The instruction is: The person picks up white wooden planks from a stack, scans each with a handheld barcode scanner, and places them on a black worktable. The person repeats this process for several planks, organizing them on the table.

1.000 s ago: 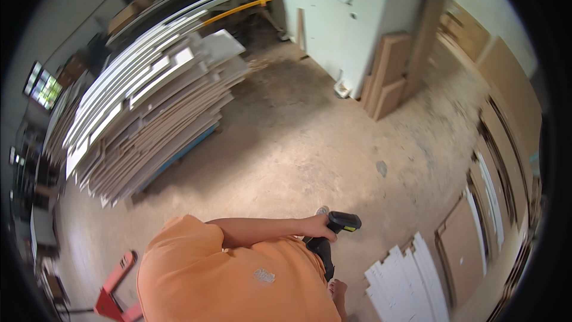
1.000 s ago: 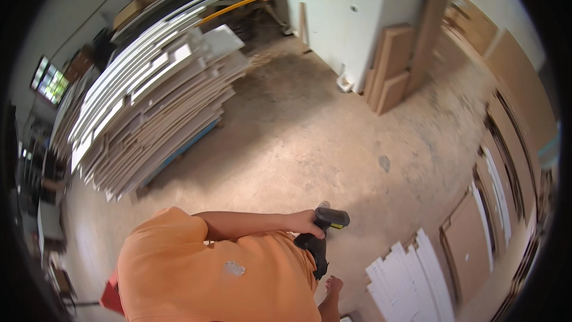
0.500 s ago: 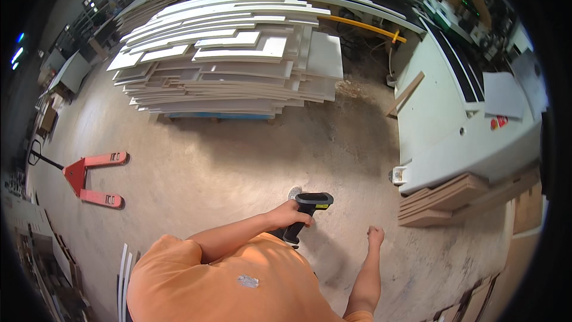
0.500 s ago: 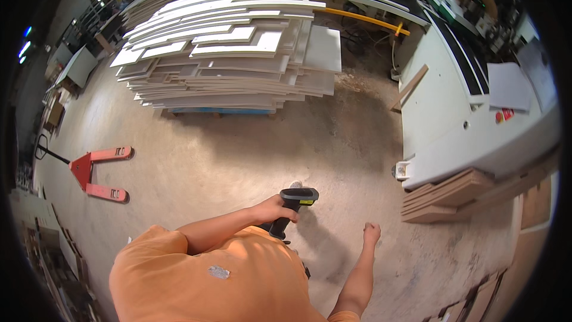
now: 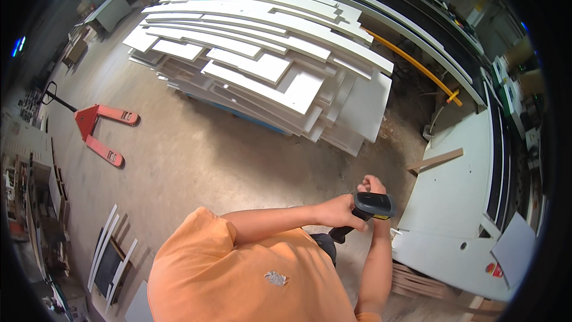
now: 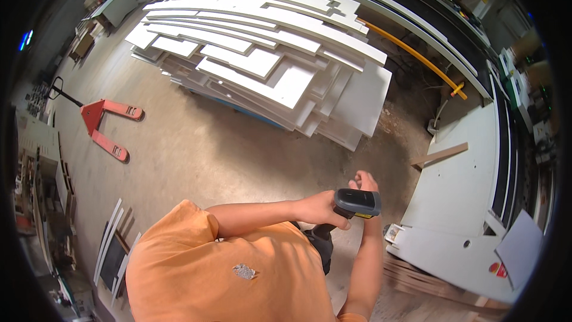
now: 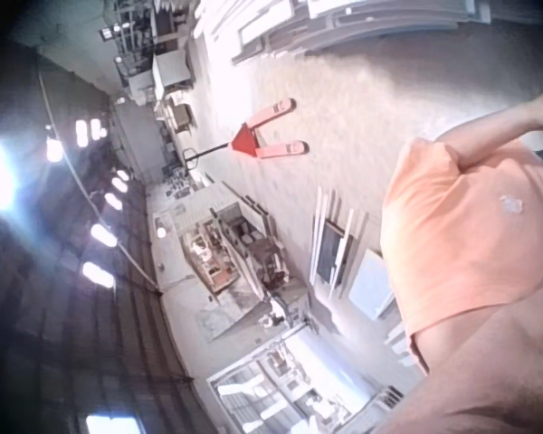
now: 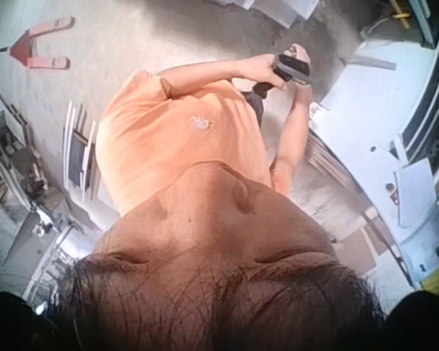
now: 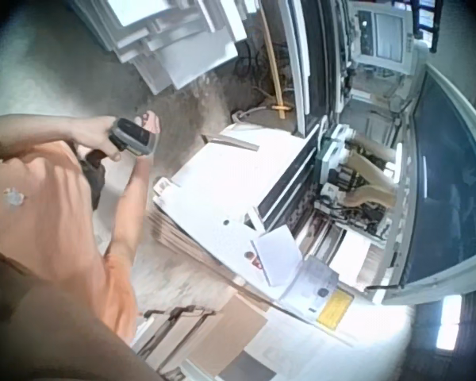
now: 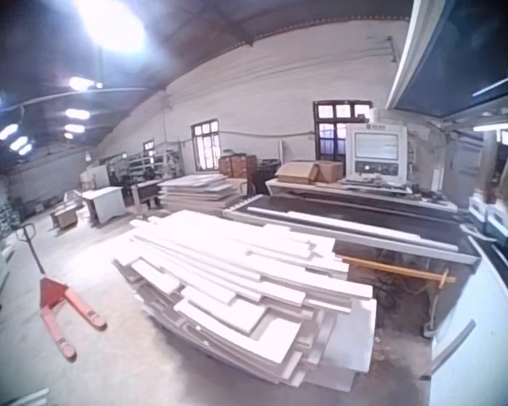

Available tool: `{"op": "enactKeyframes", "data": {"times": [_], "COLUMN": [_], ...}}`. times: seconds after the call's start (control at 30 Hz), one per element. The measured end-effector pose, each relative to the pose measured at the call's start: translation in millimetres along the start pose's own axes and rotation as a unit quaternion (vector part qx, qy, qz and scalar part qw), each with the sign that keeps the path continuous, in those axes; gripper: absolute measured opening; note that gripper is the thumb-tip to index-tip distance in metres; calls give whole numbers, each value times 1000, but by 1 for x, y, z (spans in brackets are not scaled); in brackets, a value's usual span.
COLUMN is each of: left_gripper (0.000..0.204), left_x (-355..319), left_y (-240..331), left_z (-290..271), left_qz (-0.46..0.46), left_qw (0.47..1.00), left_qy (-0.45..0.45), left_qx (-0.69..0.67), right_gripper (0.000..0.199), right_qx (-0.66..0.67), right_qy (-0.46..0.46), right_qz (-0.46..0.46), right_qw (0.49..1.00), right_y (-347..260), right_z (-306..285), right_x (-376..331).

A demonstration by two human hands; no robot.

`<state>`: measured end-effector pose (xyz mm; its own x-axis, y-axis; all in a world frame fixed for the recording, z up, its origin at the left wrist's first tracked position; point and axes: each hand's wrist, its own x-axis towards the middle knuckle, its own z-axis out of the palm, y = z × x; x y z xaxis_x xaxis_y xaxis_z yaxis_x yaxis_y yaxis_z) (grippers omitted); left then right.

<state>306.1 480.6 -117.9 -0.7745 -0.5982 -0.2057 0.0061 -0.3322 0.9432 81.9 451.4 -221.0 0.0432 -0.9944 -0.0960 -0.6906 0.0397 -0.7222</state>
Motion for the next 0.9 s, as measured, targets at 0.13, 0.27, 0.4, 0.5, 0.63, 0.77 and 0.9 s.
{"op": "enactKeyframes", "data": {"times": [0.13,0.27,0.4,0.5,0.63,0.77,0.9], "left_gripper": [31,49,47,31,27,30,24], "left_x": [36,78,126,166,211,252,305], "left_y": [20,28,40,69,114,139,156], "left_z": [-28,-53,-67,-86,-128,-180,-216], "left_qz": [28,58,108,145,184,248,357], "left_qw": [996,974,908,837,748,689,606], "left_qy": [64,200,397,521,625,655,681], "left_qx": [-52,-88,-76,-90,-130,-189,-203], "right_gripper": [37,50,57,55,57,62,64], "right_qx": [-102,-167,-268,-273,-229,-192,-186], "right_qy": [123,199,45,-69,-145,-99,-66], "right_qz": [-223,-387,-368,-337,-361,-395,-357], "right_qw": [962,885,889,898,892,893,913], "right_y": [-71,-133,-160,-161,-129,-41,64], "right_z": [-60,-99,-108,-117,-176,-286,-391], "right_x": [117,233,318,347,339,324,319]}}
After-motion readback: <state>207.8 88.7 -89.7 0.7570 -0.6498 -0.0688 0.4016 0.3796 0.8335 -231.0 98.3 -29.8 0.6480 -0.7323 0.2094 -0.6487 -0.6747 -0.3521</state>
